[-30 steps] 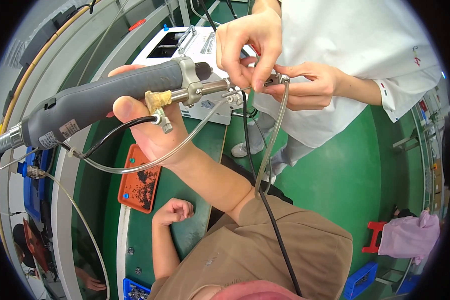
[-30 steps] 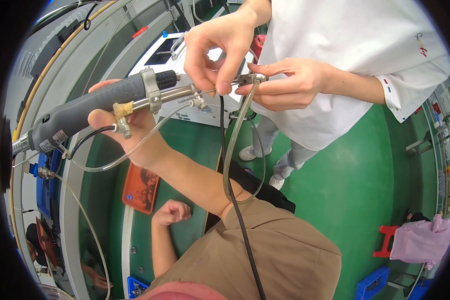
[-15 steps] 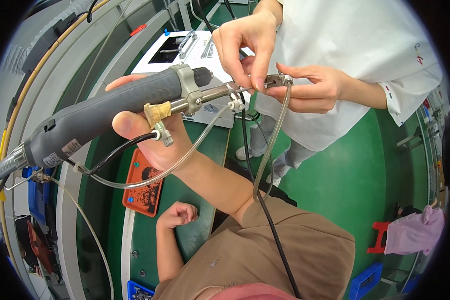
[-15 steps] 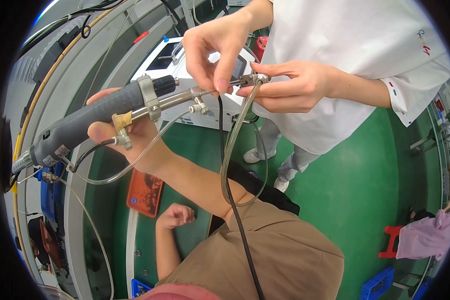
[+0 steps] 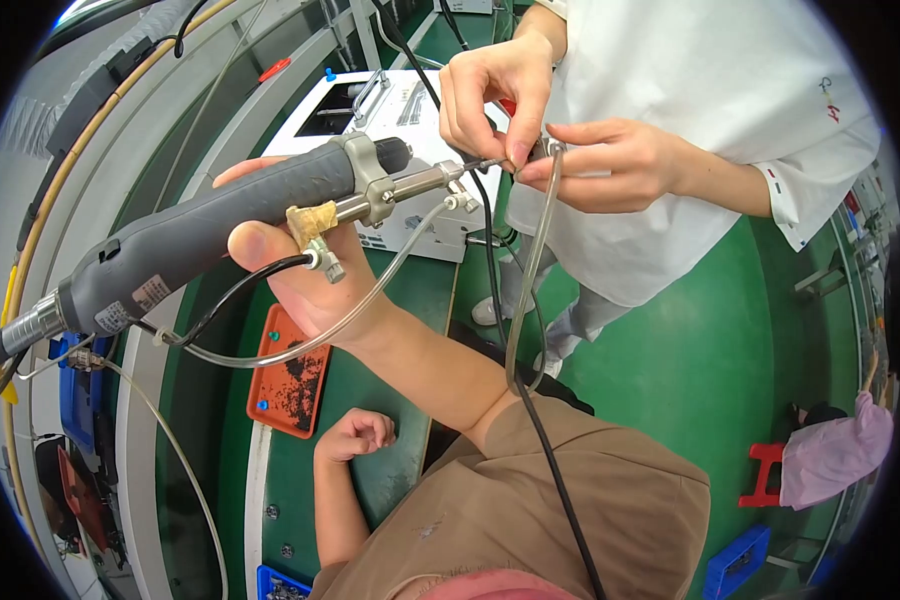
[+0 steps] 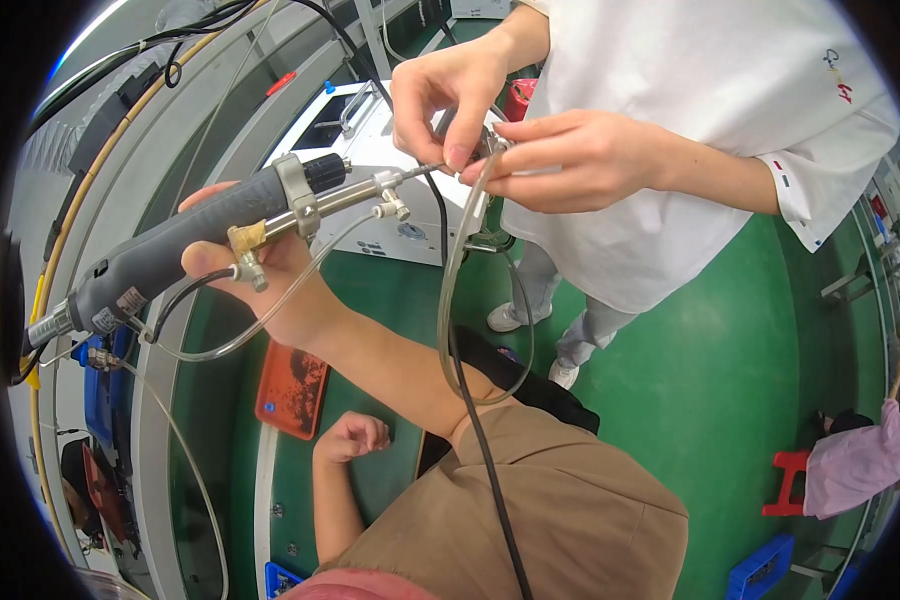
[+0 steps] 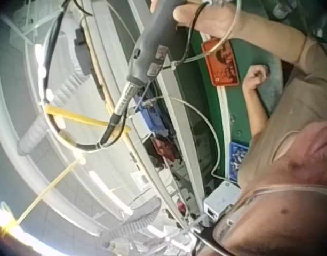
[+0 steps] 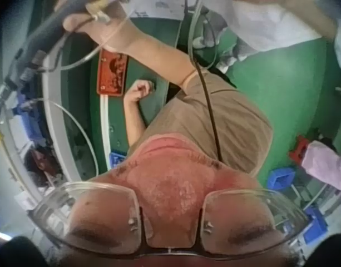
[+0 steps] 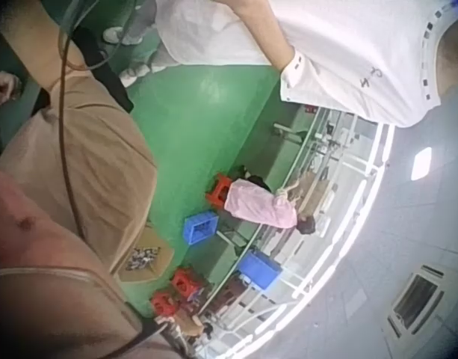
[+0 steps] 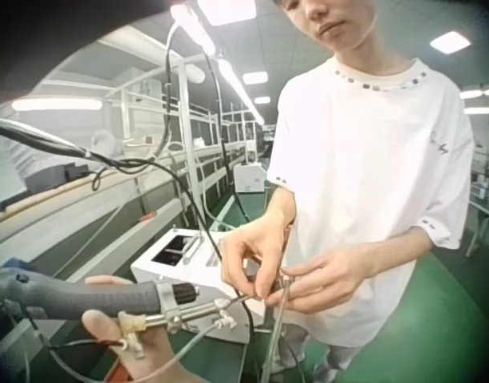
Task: The person assembles small circular electronic components by hand, using an automated dispensing tool to join them with electronic wires and small black parts from plastic trays.
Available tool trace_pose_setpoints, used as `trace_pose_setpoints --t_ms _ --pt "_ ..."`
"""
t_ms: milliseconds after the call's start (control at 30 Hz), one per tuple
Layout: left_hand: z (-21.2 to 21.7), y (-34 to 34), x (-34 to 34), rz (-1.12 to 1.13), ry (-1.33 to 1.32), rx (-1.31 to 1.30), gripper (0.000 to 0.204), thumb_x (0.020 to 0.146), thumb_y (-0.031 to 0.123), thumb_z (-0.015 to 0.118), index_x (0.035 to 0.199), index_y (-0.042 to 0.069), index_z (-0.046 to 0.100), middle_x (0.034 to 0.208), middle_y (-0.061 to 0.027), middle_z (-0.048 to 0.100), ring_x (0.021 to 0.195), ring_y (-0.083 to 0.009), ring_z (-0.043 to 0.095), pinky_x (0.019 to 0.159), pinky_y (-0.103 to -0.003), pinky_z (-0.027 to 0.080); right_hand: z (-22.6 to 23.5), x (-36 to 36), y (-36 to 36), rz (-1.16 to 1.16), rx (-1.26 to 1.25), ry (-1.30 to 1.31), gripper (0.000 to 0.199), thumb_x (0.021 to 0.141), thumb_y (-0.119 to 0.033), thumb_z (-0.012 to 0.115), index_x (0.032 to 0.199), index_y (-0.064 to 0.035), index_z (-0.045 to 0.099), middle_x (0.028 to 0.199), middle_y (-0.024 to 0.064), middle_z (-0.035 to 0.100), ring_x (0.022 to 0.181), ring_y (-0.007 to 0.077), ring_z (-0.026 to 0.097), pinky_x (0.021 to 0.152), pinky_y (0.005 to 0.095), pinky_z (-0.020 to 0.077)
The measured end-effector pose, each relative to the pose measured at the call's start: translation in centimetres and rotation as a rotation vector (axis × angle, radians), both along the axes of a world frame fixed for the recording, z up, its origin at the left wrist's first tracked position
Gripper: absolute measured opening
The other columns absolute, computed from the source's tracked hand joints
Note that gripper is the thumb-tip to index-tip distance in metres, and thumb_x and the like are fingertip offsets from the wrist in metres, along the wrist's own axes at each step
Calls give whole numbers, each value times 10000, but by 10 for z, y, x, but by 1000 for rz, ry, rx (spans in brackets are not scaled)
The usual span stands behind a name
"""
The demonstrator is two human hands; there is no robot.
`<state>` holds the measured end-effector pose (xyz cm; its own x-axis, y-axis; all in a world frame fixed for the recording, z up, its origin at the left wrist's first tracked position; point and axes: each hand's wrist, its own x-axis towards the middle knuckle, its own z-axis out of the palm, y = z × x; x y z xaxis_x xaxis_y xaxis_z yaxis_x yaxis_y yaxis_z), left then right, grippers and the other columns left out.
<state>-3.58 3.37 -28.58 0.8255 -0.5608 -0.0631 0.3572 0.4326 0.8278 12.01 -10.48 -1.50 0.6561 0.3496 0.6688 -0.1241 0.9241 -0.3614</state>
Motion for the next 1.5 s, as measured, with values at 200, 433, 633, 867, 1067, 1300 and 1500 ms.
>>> trace_pose_setpoints --t_ms 200,433,633,867,1067,1300,1500 --pt "-2 1 1 -7 -12 19 98 640 12 648 727 -1 605 720 -60 507 718 -197 436 692 -326 376 -3 1 -1 -21 22 26 562 902 -104 768 1388 -66 489 1317 86 577 1157 161 583 1010 344 480" --pt "1 1 2 -37 -39 15 126 693 66 709 738 10 606 720 -49 501 721 -198 433 687 -316 366 0 1 4 -62 42 70 583 859 -129 826 1348 -37 521 1239 62 607 1114 138 592 991 305 482" --pt "12 -2 2 -42 -5 18 149 702 83 727 742 11 604 723 -48 496 726 -197 434 674 -314 356 4 2 -1 -160 11 27 587 811 -185 880 1284 -25 573 1146 38 637 1038 104 609 937 260 491" --pt "1 2 1 -32 -15 15 155 707 86 730 741 8 601 718 -49 496 726 -195 437 680 -316 359 17 3 -20 -148 -264 6 612 787 -242 900 1255 -4 587 1079 18 655 960 81 619 878 229 498" --pt "2 1 2 -29 -31 16 147 723 83 726 759 8 605 729 -49 505 734 -199 449 708 -317 376 1 7 2 -236 -41 28 619 818 -251 885 1284 -2 561 1072 24 657 945 61 613 845 202 497" --pt "-3 2 4 -54 -33 26 108 711 53 691 765 3 612 750 -59 521 745 -199 458 709 -316 377 -3 15 -7 -153 21 28 622 820 -239 882 1286 -4 544 1102 33 642 964 55 598 840 183 482" --pt "1 3 -6 12 -17 -5 113 674 45 673 762 -1 620 780 -56 544 781 -190 501 683 -299 389 -6 21 2 -249 -61 -11 682 816 -262 875 1322 -10 493 1183 49 590 1024 75 582 891 204 476"
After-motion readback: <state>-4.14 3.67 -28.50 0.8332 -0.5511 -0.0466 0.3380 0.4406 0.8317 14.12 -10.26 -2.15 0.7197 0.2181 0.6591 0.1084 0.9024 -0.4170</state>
